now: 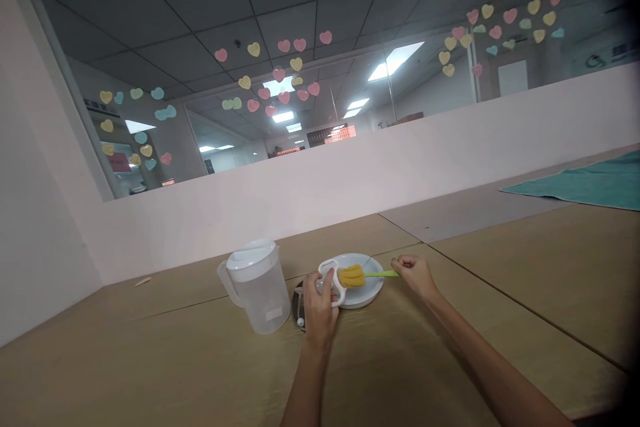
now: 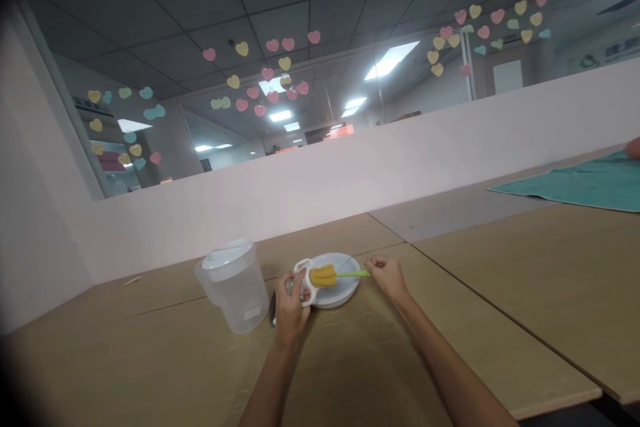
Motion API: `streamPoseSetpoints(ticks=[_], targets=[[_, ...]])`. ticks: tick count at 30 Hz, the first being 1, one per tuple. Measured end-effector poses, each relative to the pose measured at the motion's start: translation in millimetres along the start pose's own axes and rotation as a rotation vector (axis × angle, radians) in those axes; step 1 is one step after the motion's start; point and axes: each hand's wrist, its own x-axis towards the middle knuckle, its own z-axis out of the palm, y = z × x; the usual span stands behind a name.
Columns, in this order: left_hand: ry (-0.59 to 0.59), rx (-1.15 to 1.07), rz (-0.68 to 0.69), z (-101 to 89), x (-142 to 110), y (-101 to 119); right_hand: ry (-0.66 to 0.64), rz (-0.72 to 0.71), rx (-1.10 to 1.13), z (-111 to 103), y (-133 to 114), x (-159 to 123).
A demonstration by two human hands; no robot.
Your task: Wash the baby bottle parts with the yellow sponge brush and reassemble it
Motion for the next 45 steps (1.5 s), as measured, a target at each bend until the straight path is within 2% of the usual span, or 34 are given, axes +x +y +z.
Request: streamPoseSetpoints(ticks=[5, 14, 20, 25, 28, 31, 33, 36, 38, 41, 45], targets=[[-0.068, 0.001, 0.085, -1.4, 1.2, 6.0, -0.012, -0.058, -0.020, 6.1, -0.8, -3.9], [-0.071, 0.062, 0.086, -7.8, 4.2, 12.9, -0.055, -0.095, -0.018, 15.5, -3.0, -11.2], [-0.140, 0.052, 0.143, -7.9, 7.6, 23.1, -0.101, -0.075, -0.004, 21.4, -5.2, -15.9], [-0.113, 0.194, 0.012, -12.9, 12.0, 11.5, -0.070, -0.005, 0.001, 9.0, -4.8, -4.7], [-0.073, 0.278, 0.041, -13.7, 10.9, -2.0, -0.026, 0.055, -0.016, -3.7, 0.1, 4.9], [-0.054, 0.312, 0.050, -12.2, 7.3, -10.1, 0.084, 0.141, -0.058, -16.9, 9.9, 12.6], [-0.106, 0.291, -0.022, -11.9, 5.8, -11.0, 0.185, 0.214, -0.097, -23.3, 18.7, 15.9], [-0.151, 0.205, -0.225, -13.9, 7.6, -8.3, 0.323, 0.328, -0.153, -26.7, 32.6, 18.2], [-0.104, 0.113, -0.405, -16.0, 11.2, -6.0, 0.378, 0.394, -0.185, -25.9, 39.9, 18.4], [-0.011, -0.069, -0.624, -17.6, 16.4, -3.9, 0.388, 0.455, -0.221, -23.5, 45.8, 17.6], [0.118, -0.303, -0.689, -15.3, 17.9, -2.5, 0.338, 0.490, -0.258, -21.8, 47.2, 16.5]])
